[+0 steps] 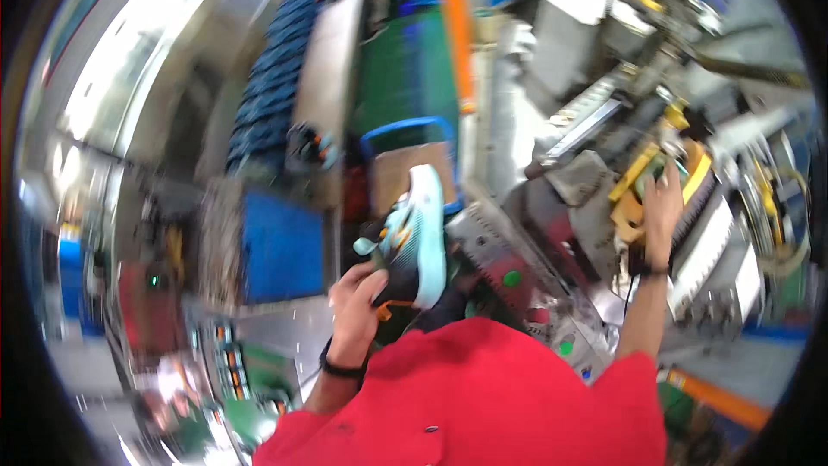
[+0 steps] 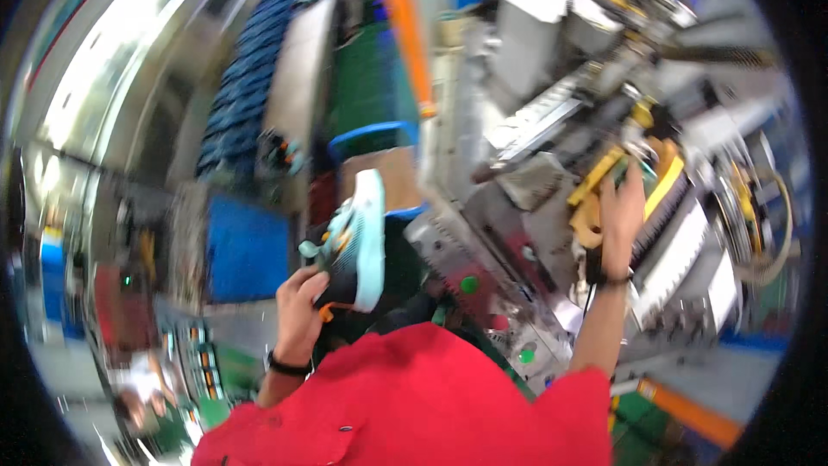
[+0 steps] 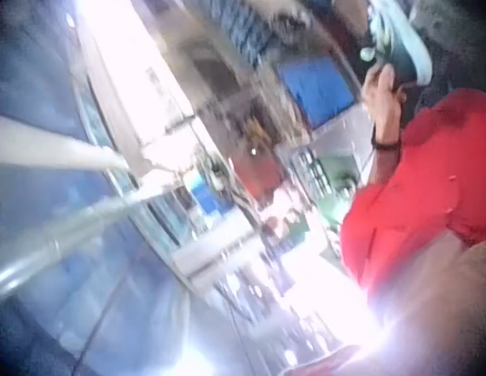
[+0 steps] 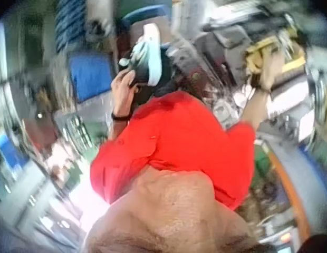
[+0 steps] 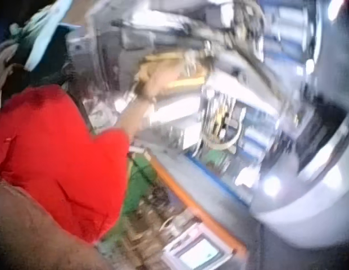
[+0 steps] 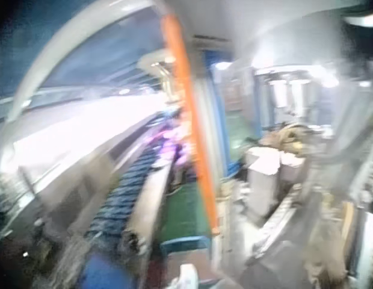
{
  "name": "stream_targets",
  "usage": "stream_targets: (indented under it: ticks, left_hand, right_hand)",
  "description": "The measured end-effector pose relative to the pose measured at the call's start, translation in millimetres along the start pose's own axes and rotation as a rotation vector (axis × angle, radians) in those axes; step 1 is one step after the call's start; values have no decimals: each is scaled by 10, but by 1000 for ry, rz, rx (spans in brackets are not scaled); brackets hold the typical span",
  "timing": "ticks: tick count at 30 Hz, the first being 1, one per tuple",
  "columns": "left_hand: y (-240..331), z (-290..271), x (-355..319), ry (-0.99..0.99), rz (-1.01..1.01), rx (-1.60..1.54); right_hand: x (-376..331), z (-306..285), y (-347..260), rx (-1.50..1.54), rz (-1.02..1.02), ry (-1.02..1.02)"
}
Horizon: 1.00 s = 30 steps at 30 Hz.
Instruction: Operating a specialized machine to press or attach shoe soles during the manufacturing process.
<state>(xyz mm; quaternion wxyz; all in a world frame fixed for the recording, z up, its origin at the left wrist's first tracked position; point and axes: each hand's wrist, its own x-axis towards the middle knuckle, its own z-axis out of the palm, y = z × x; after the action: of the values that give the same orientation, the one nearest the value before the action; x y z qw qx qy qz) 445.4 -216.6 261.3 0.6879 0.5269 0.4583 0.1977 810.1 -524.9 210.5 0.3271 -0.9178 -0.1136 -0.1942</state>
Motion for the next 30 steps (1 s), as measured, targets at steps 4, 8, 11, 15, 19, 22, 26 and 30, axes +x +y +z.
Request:
stream_targets:
  ticks: [4,8,11,15,19,22,26,30]
  left_hand:
    - [-412,-266,-202,72,-62,-64]
    - [-736,-555,-491,95,-208,-215]
    - [-881,-857,-783,207,-204,-28]
    - [-1120,-1341,-1023,470,-266,-299]
    - [-1647,-2131,-966,789,-211,-440]
    - [-2001,-2910,-916,977,-168,-645]
    - [-2939,-4273,-522,1255,-32,-615]
    - [-3061,-5305,-573,1492,102,-85]
  right_hand:
    - [-1572,457,-828,231,-244,-150]
    - [-2385,1376,-513,148,-398,-465]
    - [-2591,1899,-23,164,-501,-488]
    - [-2543,1750,-201,74,-450,-505]
    - [-2216,1924,-408,184,-476,-428]
    - [-1716,2007,-1505,363,-731,-293]
    - [-1582,1601,-3916,828,-857,-447]
    - [-1793,893,-6287,603,-1449,-239]
